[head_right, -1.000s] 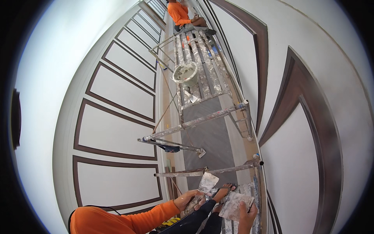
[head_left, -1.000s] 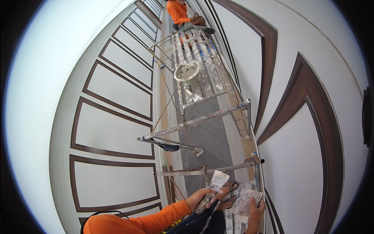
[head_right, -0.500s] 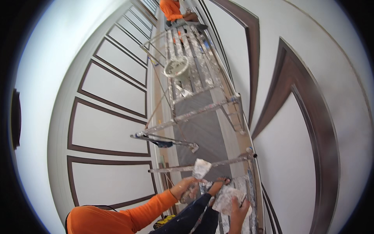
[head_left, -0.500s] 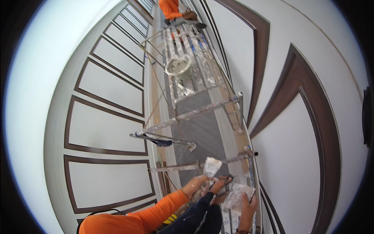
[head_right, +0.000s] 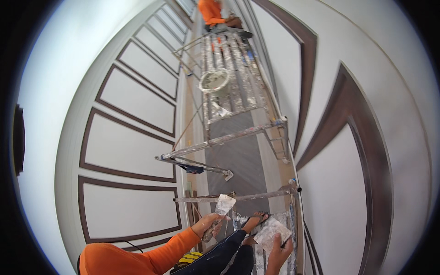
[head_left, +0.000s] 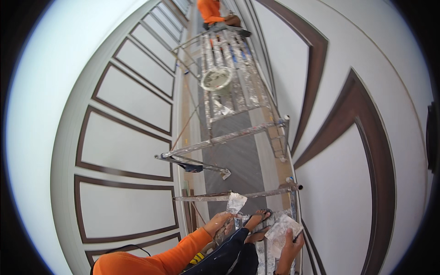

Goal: The person stands on a metal scaffolding platform and uses a trowel to apply plaster to the curved ceiling. They repeatedly scoop plaster from a container and smooth it onto the ceiling surface, working along the decorative brown trim.

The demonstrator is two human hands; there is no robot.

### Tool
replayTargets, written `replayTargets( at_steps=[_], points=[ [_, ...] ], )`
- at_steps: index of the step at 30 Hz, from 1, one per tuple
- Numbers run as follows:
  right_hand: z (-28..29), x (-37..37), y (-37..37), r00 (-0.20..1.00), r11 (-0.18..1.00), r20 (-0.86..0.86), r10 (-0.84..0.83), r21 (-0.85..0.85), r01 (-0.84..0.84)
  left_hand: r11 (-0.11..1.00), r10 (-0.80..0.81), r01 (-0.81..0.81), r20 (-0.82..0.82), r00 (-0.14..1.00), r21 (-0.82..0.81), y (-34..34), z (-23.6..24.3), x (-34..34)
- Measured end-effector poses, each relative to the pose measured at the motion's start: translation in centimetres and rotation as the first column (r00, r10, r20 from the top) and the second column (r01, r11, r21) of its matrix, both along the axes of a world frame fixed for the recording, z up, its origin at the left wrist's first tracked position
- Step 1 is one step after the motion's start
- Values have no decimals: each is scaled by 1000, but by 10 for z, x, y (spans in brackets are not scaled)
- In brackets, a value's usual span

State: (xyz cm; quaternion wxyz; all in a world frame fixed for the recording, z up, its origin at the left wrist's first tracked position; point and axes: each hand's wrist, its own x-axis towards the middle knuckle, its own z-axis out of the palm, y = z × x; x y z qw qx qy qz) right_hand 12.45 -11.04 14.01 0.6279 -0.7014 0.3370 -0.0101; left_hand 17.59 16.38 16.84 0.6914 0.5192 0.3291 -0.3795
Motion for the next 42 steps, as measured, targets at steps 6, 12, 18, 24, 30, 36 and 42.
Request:
replayTargets(
  at_steps=[6, 12, 18, 24, 30, 36, 42],
  points=[
    [25, 13, -2, 992, 992, 51, -117, 45, 114, 992, 15, -18, 23, 1000, 123, 24, -10, -22],
    [26, 21, -7, 947, 939, 44, -318, 149, 309, 963, 202, -219, 116, 972, 156, 16, -20, -29],
    [27, 40, -28, 972, 981, 135, -195, 33, 192, 871, 380, -432, 235, 894, 233, 13, -29, -31],
    [38, 70, -122, 953, 967, 278, 121, -248, -50, 824, 461, -531, 309, 832, 201, 15, -35, -26],
    [58, 85, -161, 910, 861, 301, 285, -497, -106, 707, 655, -706, 345, 672, 33, 9, -66, -8],
    [50, 71, -174, 925, 874, 201, 322, -438, -209, 808, 493, -588, 519, 698, 24, 33, -121, 33],
    [48, 70, -167, 952, 857, 200, 231, -504, -102, 787, 608, -608, 294, 737, -104, 48, -145, 50]
  ],
)
